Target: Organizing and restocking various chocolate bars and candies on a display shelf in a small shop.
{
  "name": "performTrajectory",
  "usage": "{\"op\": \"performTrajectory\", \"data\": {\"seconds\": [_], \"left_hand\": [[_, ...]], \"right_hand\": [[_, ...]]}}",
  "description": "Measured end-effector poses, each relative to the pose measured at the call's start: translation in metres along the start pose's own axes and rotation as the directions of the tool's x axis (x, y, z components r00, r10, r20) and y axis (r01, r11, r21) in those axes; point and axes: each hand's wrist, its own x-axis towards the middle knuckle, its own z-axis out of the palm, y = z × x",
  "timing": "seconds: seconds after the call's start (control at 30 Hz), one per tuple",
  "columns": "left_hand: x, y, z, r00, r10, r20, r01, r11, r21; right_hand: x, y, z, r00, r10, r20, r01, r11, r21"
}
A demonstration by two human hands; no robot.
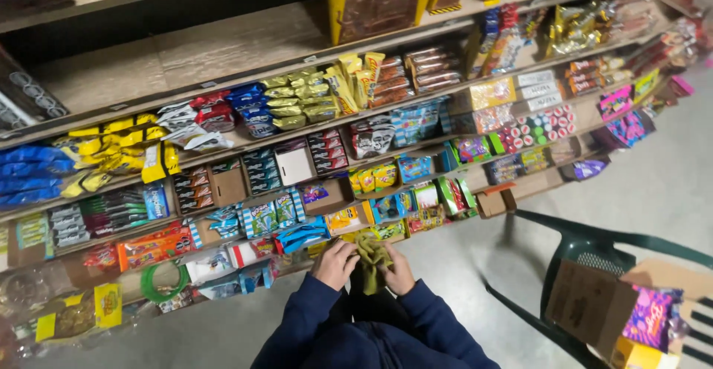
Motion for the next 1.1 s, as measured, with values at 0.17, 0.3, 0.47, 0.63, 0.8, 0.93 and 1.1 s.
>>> {"op": "performTrajectory", "data": {"seconds": [0.17, 0.3, 0.47, 0.63, 0.8, 0.93, 1.1], "left_hand": [[-0.005, 0.013, -0.004, 0.993, 0.096, 0.064, -0.088, 0.990, -0.113], [-0.003, 0.009, -0.006, 0.982, 0.156, 0.109, -0.146, 0.984, -0.097], [0.020, 0.021, -0.013, 0.953, 0.280, 0.115, -0.281, 0.960, -0.013], [0.048, 0.062, -0.004, 0.942, 0.307, 0.138, -0.313, 0.950, 0.024], [0.109, 0.096, 0.036, 0.937, 0.312, 0.160, -0.321, 0.946, 0.037], [0.208, 0.116, 0.082, 0.904, 0.427, 0.022, -0.427, 0.904, -0.015], [0.419, 0.115, 0.106, 0.835, 0.461, -0.301, -0.448, 0.887, 0.116]], "right_hand": [[-0.019, 0.066, 0.013, 0.988, 0.086, -0.125, -0.074, 0.992, 0.101], [-0.037, 0.049, 0.003, 0.968, 0.136, -0.210, -0.088, 0.971, 0.224], [-0.057, 0.054, -0.024, 0.883, 0.193, -0.428, -0.044, 0.941, 0.335], [-0.062, 0.077, -0.060, 0.855, 0.157, -0.494, 0.039, 0.931, 0.363], [-0.045, 0.049, -0.114, 0.885, 0.253, -0.390, 0.025, 0.811, 0.584], [-0.037, 0.063, -0.185, 0.925, 0.188, -0.329, 0.017, 0.847, 0.531], [-0.051, 0.100, -0.293, 0.932, 0.159, -0.326, -0.024, 0.925, 0.379]]}}
